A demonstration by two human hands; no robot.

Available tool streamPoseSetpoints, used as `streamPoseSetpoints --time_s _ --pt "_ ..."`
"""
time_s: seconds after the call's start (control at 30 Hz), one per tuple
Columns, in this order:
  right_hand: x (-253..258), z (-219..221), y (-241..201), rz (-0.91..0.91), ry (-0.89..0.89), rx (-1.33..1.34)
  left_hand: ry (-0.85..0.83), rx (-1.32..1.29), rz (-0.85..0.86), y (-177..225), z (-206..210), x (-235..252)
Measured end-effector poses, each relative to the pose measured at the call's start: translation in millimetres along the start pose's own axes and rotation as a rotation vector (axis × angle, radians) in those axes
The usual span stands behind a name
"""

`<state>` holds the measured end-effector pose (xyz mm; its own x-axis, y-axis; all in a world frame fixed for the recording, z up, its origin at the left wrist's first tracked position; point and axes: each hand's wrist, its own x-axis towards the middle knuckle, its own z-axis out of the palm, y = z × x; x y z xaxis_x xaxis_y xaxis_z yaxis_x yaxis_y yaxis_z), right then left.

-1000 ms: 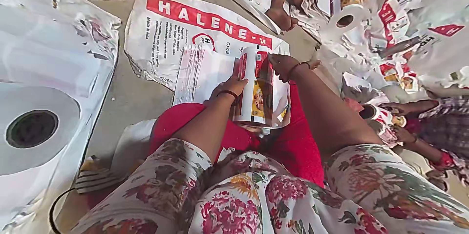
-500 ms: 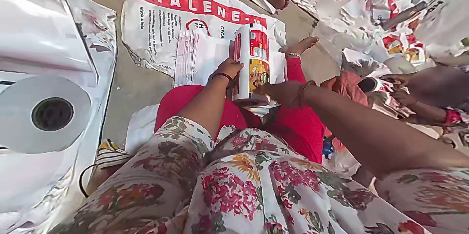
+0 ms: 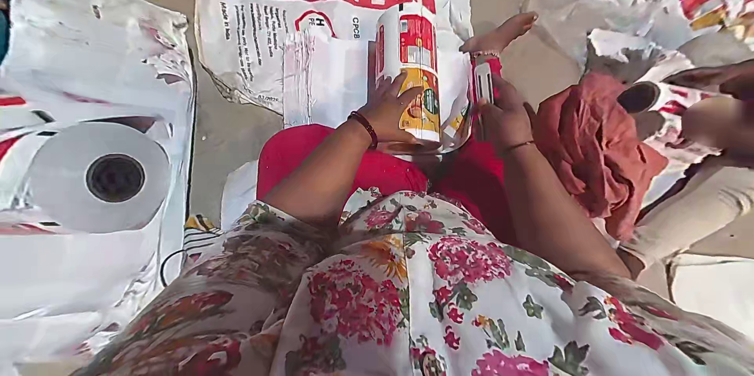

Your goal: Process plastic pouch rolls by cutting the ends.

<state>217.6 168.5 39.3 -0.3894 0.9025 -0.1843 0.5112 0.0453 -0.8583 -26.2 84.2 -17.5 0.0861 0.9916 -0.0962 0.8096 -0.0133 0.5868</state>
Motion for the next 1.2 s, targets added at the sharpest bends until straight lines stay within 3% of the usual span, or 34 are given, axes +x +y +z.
streamPoseSetpoints --time_s 0.1,0.17,0.23,0.37,0.53,0.67,0.77,0.9,1.0,1.2 --pt "28 23 51 -0.037 0.059 0.172 -0.027 0.105 0.003 10 5 0" --pt "34 37 69 0.051 0.071 0.218 -0.022 0.14 -0.023 14 5 1" --pt "34 40 66 0.089 0.033 0.223 -0.048 0.185 -0.046 15 3 2" --pt "37 33 63 -0.048 -0.026 0.231 -0.044 0.155 -0.026 9 -3 5" --pt "36 31 65 -0.024 -0.046 0.258 0.017 0.067 -0.053 1 -16 6" --pt "35 29 61 -0.115 -0.066 0.03 0.013 0.116 -0.043 5 -9 6" --pt "24 38 50 -0.204 -0.083 -0.223 0.063 0.115 -0.2 19 0 8" --pt "3 56 28 -0.271 -0.057 -0.441 0.123 -0.07 -0.468 41 5 13" --pt "-1 66 13 -0.227 -0.066 -0.546 0.117 -0.137 -0.598 45 -1 16" --pt "3 77 0 -0.114 -0.117 -0.574 0.12 -0.13 -0.634 48 -1 25"
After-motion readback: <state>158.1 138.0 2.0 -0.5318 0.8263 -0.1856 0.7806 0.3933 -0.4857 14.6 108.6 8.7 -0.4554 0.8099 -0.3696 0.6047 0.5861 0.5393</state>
